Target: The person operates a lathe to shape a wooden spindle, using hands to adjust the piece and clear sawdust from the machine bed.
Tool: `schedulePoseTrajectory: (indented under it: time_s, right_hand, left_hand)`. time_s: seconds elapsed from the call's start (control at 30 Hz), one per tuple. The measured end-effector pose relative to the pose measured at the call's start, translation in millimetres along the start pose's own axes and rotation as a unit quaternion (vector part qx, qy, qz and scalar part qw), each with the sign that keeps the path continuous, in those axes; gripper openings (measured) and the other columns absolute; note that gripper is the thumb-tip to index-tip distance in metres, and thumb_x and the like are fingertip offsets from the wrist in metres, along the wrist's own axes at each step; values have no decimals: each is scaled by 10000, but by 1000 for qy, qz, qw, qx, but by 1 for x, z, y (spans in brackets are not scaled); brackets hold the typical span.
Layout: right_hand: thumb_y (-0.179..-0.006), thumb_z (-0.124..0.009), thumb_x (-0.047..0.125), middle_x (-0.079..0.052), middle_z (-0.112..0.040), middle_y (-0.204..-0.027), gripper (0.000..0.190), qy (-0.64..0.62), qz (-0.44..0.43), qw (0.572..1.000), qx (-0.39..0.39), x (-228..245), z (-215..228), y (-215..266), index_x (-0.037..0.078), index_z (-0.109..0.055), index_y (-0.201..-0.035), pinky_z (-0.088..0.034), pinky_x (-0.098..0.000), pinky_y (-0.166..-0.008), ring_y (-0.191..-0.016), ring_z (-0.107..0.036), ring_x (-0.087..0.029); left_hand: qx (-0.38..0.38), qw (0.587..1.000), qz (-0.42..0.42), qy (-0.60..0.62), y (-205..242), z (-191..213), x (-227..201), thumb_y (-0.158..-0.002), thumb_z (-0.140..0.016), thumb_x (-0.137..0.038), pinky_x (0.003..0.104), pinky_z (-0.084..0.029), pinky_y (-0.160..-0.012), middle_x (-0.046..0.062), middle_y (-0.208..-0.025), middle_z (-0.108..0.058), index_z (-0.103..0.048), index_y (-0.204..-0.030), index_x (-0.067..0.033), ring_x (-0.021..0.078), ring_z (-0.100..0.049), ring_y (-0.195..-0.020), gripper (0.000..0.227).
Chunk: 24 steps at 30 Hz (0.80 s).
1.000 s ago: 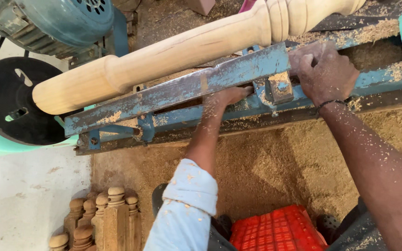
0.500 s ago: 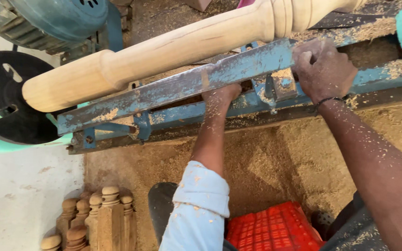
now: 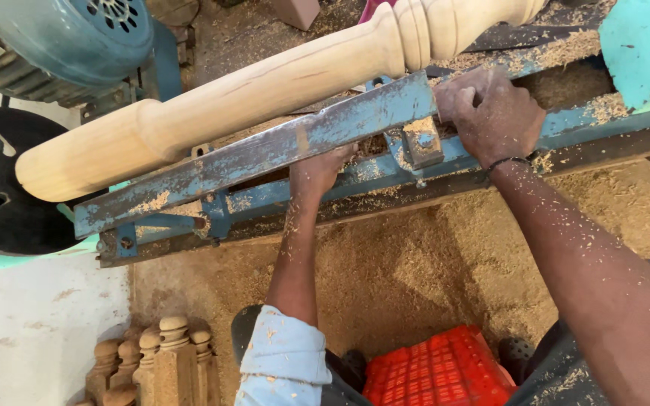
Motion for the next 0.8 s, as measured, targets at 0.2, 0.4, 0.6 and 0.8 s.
schedulePoseTrajectory:
  time_s: [0.2, 0.4, 0.6, 0.8]
  right_hand:
    - [-980, -600, 337, -148, -717, -741, 294, -52, -46, 994, 79, -1, -1, -3, 57, -650, -1054, -590, -448, -653, -647, -720, -261]
    - [-990, -615, 346, -179, -724, -769, 304, -46, -43, 996, 71, 2, 3, -1, 49, -646, -1042, -587, -472, -672, -675, -732, -299]
    - [-970, -641, 362, -211, -732, -819, 321, -40, -33, 998, 39, 3, 6, 1, 48, -663, -1028, -574, -509, -713, -749, -736, -369]
    - [-971, -632, 348, -217, -730, -820, 323, -43, -36, 998, 28, 5, 7, 0, 40, -668, -1058, -580, -510, -713, -749, -738, -369]
  left_hand:
    - [-45, 997, -25, 55, 33, 27, -26, -708, -848, -597, 565, -577, -891, 316, -1495, -449, -282, -1568, -42, 431, -660, -1095, 1169]
    - [170, 981, -68, 62, 78, 46, -51, -771, -764, -471, 451, -649, -887, 99, -1308, -780, -733, -1331, -184, 243, -795, -1019, 630]
    - [197, 969, -50, -144, 58, 43, -62, -958, -347, -750, 573, -497, -1091, 131, -1308, -726, -596, -1446, -228, 292, -711, -1179, 757]
    - [260, 938, -116, -197, 26, -8, -79, -813, -102, -867, 608, -410, -1079, 200, -1336, -615, -359, -1565, -225, 407, -565, -1265, 1022]
Point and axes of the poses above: each hand's wrist, its own y-axis away from the middle knuckle, its own z-axis out of the back of the hand, x = y × z, the point moved 4 cm from there along -y, towards the middle knuckle
